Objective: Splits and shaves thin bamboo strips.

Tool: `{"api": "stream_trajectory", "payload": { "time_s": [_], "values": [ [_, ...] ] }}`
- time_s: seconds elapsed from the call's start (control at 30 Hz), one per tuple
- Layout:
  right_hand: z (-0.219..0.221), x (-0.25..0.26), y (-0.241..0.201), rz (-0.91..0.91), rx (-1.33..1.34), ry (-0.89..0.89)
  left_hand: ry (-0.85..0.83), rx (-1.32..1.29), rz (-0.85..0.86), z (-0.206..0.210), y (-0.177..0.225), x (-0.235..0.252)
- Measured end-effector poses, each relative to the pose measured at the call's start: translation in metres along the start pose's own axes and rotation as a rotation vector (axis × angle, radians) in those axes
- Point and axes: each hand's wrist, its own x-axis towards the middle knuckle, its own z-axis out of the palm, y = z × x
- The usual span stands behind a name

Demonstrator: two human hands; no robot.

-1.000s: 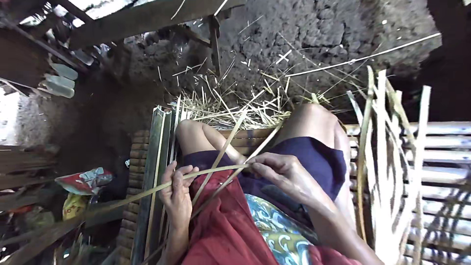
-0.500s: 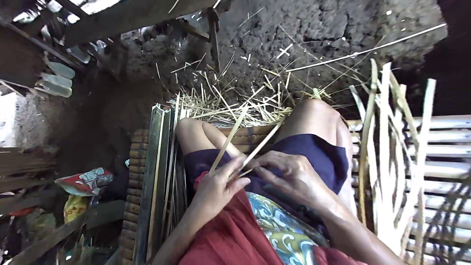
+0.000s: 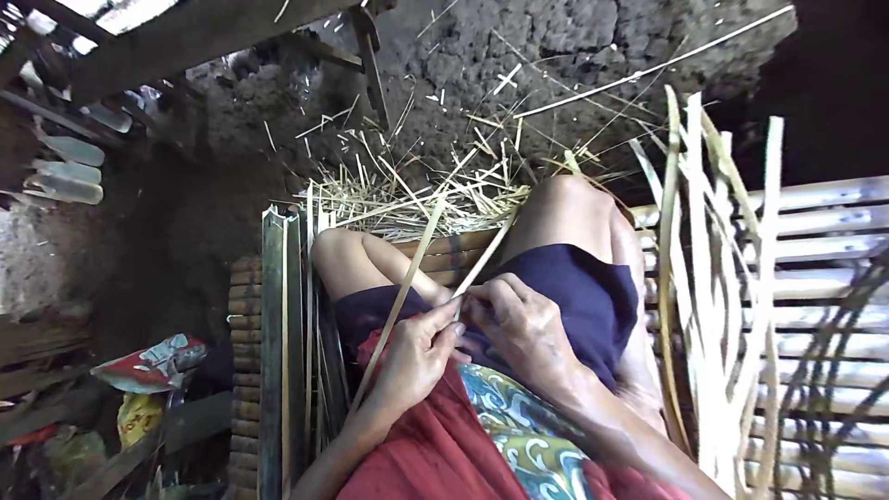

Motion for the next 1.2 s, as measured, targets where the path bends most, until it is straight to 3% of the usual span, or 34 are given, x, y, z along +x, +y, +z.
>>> {"api": "stream_trajectory", "payload": {
  "time_s": [0.2,0.3,0.37,0.43,0.57,0.63,0.7,0.77,0.9,1.0,1.1,1.2],
  "values": [
    [0.006,0.004,0.004,-0.041,-0.151,0.064,0.01,0.105,0.106,0.007,-0.003,0.014],
    [-0.006,0.011,0.011,0.001,-0.026,0.082,0.041,0.227,0.236,0.002,-0.005,0.022],
    [-0.026,0.013,0.013,0.121,0.183,0.004,0.082,0.357,0.423,-0.003,-0.009,0.028],
    [-0.046,0.011,0.02,0.31,0.472,-0.186,0.072,0.455,0.604,-0.006,-0.008,0.032],
    [-0.052,0.002,0.031,0.601,1.348,-0.457,-0.062,0.566,0.761,-0.006,0.003,0.037],
    [-0.054,-0.002,0.032,0.62,1.642,-0.531,-0.208,0.453,0.773,-0.011,0.016,0.041],
    [-0.057,-0.003,0.027,0.524,1.821,-0.589,-0.377,0.213,0.767,-0.018,0.03,0.054],
    [-0.059,0.002,0.016,0.412,1.919,-0.556,-0.379,-0.05,0.686,-0.005,0.038,0.069],
    [-0.057,0.023,0.004,0.392,1.86,-0.179,-0.146,-0.439,0.437,0.052,0.052,0.074],
    [-0.052,0.028,-0.001,0.325,1.72,0.022,-0.058,-0.43,0.552,0.062,0.056,0.084],
    [-0.045,0.023,0.002,0.285,1.545,0.038,0.056,-0.436,0.611,0.06,0.054,0.095],
    [-0.038,0.005,0.0,0.19,1.255,-0.062,0.198,-0.669,0.41,0.046,0.055,0.106]
  ]
}}
